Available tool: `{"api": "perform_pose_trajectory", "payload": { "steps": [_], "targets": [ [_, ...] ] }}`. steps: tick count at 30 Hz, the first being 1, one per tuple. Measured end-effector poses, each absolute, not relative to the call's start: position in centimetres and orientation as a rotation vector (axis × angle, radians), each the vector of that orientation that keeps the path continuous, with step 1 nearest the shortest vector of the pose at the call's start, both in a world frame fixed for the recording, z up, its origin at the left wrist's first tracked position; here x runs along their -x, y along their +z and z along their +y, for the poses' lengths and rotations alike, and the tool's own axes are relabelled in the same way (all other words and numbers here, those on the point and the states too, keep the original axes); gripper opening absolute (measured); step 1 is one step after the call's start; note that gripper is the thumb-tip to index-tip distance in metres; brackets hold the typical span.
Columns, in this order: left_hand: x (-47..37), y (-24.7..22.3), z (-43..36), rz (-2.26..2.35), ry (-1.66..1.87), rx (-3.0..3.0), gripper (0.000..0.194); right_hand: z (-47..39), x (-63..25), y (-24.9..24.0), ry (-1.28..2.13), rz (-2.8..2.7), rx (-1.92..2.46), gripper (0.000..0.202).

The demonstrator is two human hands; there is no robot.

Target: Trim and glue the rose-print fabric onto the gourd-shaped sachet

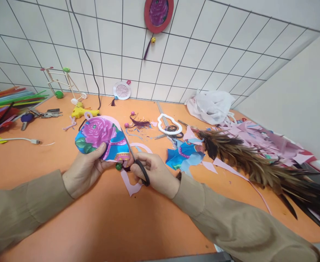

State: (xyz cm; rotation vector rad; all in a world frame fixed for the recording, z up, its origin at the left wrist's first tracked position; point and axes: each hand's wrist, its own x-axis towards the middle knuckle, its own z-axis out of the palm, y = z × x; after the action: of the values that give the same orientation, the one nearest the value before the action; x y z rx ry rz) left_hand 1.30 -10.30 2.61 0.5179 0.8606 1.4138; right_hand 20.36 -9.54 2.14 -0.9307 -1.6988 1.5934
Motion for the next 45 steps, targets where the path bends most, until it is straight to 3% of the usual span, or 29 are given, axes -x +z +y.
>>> {"api": "perform_pose_trajectory", "payload": {
  "steps": [6,11,18,22,28,45],
  "targets": [
    [-1.1,2.5,-10.2,0.861,1.416,-0.582,0.033,-9.7,-20.4,2.1,1.597,-1.638,0.915,0.05],
    [-0.8,2.4,-9.9,0.875,1.41,-0.656,0.045,-9.4,-20.7,2.2,1.37,-1.45,0.991,0.052],
    [-0.5,2.6,-9.1,0.851,1.471,-0.658,0.027,-7.3,-21.6,3.3,1.084,-1.615,1.177,0.048],
    [-0.4,2.5,-8.9,0.827,1.479,-0.654,0.021,-7.8,-22.0,3.8,1.216,-1.742,0.98,0.046],
    [-0.5,2.7,-9.1,0.801,1.442,-0.639,0.039,-8.6,-22.0,3.9,1.375,-1.914,0.766,0.052],
    [-0.3,2.3,-8.9,0.834,1.482,-0.594,0.036,-8.9,-22.2,2.7,1.557,-1.728,0.869,0.054]
  ]
}}
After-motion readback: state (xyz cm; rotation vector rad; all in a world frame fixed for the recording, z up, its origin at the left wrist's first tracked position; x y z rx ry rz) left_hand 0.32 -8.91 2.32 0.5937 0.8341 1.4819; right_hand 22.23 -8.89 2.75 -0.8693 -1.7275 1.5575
